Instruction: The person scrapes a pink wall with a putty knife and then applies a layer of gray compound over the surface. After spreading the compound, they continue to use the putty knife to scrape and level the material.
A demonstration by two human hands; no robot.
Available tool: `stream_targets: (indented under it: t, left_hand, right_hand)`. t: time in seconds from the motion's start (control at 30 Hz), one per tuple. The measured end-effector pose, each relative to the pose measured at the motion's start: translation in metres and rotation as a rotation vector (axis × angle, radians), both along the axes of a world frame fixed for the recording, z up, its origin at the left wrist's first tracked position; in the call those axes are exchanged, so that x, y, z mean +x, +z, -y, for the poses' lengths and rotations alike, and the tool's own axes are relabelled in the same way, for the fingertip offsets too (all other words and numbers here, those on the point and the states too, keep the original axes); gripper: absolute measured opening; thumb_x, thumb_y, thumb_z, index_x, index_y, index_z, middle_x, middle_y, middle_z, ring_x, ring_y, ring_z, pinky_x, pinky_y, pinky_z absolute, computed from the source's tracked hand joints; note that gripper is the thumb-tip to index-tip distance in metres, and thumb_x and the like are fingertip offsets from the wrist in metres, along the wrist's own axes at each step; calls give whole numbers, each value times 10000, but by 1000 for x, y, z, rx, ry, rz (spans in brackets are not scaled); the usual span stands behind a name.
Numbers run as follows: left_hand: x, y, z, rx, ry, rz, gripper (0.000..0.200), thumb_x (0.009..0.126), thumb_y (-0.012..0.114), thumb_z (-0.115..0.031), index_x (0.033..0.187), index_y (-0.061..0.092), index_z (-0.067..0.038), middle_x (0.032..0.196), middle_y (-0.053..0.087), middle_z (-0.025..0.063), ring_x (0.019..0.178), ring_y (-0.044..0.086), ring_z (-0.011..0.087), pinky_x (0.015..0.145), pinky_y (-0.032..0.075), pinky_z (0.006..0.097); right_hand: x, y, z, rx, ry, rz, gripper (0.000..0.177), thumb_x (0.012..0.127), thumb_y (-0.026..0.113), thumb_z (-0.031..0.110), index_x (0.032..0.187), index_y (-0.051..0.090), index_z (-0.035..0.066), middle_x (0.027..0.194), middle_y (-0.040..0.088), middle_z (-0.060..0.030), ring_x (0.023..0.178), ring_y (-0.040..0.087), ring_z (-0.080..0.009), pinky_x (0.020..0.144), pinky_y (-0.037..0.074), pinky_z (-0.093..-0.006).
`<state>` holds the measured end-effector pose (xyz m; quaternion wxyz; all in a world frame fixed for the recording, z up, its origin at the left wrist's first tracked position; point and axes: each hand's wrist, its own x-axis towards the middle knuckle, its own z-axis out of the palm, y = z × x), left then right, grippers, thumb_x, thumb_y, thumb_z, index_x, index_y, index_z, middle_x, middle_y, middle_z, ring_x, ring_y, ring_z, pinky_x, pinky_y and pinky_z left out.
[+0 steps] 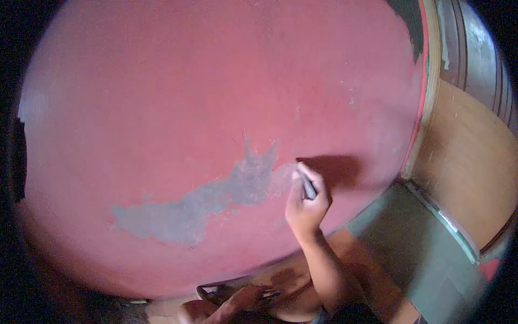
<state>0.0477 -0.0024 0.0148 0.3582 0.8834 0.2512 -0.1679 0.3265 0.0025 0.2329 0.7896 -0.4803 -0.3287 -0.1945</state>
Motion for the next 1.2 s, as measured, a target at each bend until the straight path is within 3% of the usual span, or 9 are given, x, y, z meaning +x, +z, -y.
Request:
stream_targets:
  t: [0.3,0.4,0.5,0.57,0.67,0.77,0.93,1.1,1.2]
  left_hand:
    - [-7,-40,-6,46,-114,125,597,987,679,-377,1549,603,-189,1378,737,188,1283,693,404,1078,552,521]
    - [-12,-43,-4,35,-75,114,606,977,686,-376,1546,603,-182,1375,737,195,1280,695,402,1067,557,522]
    - [-7,-18,-3,61,-35,93,618,970,694,-379,1546,601,-174,1368,737,203,1282,695,400,1061,560,524]
    - [-9,-40,-6,66,-43,155,635,963,702,-384,1552,596,-171,1369,736,206,1287,694,398,1063,559,522]
    - [2,23,5,-42,17,93,655,957,709,-388,1564,589,-175,1382,730,212,1298,694,390,1088,553,511]
    - [-8,-4,1,33,-65,151,663,945,726,-343,1574,587,-185,1399,728,197,1311,692,376,1103,548,503]
    - [-2,-2,2,42,-25,86,714,921,742,-262,1607,551,-210,1425,721,172,1317,690,360,1098,556,489]
    - [2,30,6,4,-31,48,731,901,745,-203,1603,547,-254,1408,729,155,1282,702,370,1075,573,493]
    - [2,22,8,32,-83,34,696,913,730,-200,1584,564,-284,1377,742,145,1267,707,374,1050,580,503]
  right_hand:
    - [7,-49,9,-128,-155,581,194,986,720,-37,1179,703,-31,1028,725,-171,871,722,-265,751,570,-368]
    - [14,-69,6,-141,-133,100,147,1043,666,-29,1183,687,-68,1057,713,-179,925,716,-264,784,585,-375]
    - [16,-79,7,-149,-241,233,217,999,704,-17,1216,703,-25,986,709,-166,840,685,-294,748,558,-407]
    - [2,-88,16,-238,-144,343,268,982,694,-29,1250,679,-24,1062,716,-191,965,717,-343,837,577,-437]
    - [-7,-87,14,-226,-173,400,280,949,706,-55,1226,693,-14,1052,718,-195,956,718,-383,806,570,-466]
    - [-5,-72,14,-185,-188,347,244,940,723,-61,1178,716,-9,1049,725,-189,905,718,-388,780,571,-456]
    - [-21,-58,25,-190,82,125,116,980,799,48,1060,728,3,923,758,-109,822,717,-165,745,571,-333]
    - [0,-54,26,-171,7,-117,161,987,814,72,1059,705,-22,917,755,-69,823,681,-131,737,568,-324]
    - [-4,-67,24,-233,-99,128,135,974,807,31,1055,704,-2,898,721,-106,786,691,-188,711,555,-350]
